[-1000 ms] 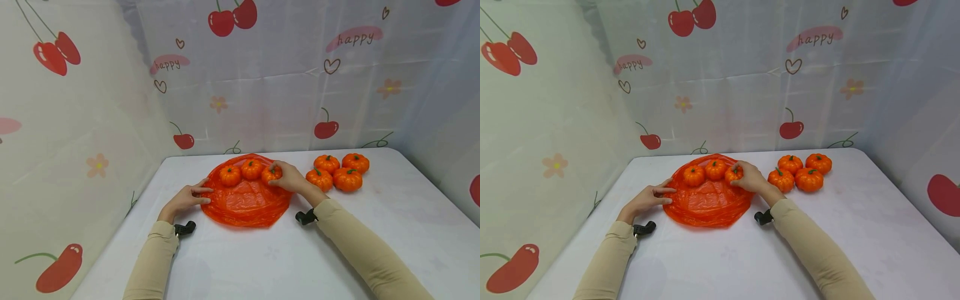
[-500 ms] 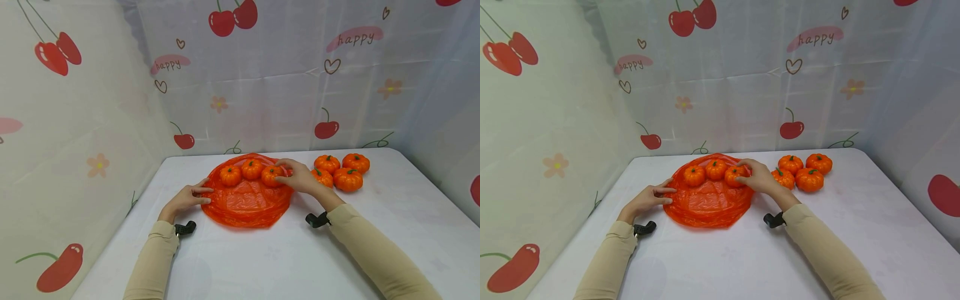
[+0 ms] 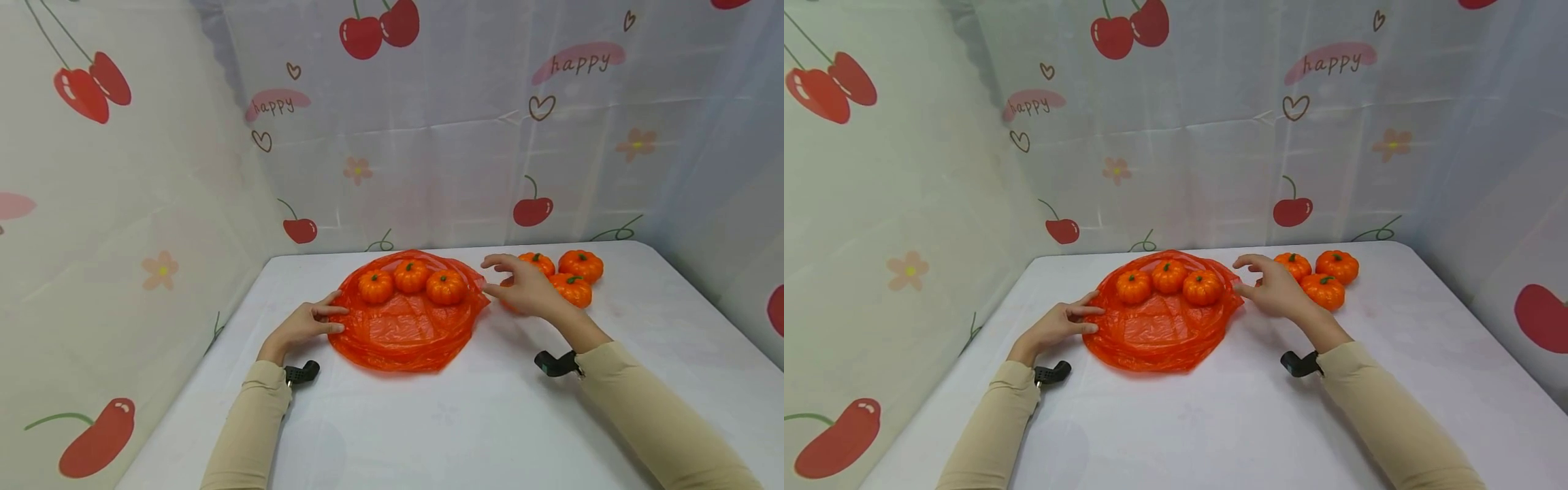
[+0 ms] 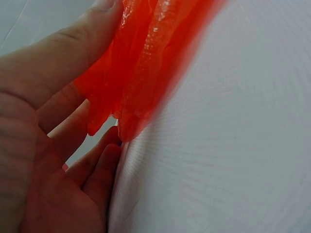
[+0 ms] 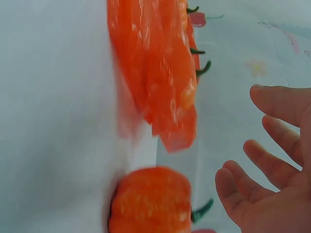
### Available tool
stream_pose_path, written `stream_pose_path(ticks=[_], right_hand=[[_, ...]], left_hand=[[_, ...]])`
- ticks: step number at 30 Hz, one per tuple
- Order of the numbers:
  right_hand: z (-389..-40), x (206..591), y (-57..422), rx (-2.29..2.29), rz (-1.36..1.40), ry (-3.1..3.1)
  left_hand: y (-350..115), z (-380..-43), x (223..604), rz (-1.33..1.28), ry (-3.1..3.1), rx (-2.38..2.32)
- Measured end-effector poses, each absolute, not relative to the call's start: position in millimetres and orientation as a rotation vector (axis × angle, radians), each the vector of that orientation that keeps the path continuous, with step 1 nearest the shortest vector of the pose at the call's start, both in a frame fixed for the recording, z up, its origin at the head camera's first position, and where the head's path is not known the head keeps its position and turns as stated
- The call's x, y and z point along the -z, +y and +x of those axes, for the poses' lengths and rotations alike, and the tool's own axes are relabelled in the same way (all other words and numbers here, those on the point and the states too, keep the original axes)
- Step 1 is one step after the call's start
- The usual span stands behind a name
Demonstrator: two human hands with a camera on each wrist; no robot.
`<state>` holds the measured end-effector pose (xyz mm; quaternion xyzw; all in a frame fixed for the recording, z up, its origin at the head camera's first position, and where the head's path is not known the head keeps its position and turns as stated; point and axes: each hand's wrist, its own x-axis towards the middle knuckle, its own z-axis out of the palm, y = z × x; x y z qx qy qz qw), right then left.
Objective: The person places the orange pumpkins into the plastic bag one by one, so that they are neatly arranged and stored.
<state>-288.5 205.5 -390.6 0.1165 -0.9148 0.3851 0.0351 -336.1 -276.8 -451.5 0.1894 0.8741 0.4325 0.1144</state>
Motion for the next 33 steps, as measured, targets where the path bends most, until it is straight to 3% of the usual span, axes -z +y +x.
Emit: stream_pose_path(ticks=[17, 33], right_hand=[[-266, 388, 278, -1.083, 0.182, -2.791], [-273, 406, 337, -1.052, 0.163, -2.89]], left_hand=[[-276, -335, 451, 0.526, 2.56, -1.259], [-276, -335, 450, 0.524, 2.566, -1.249]])
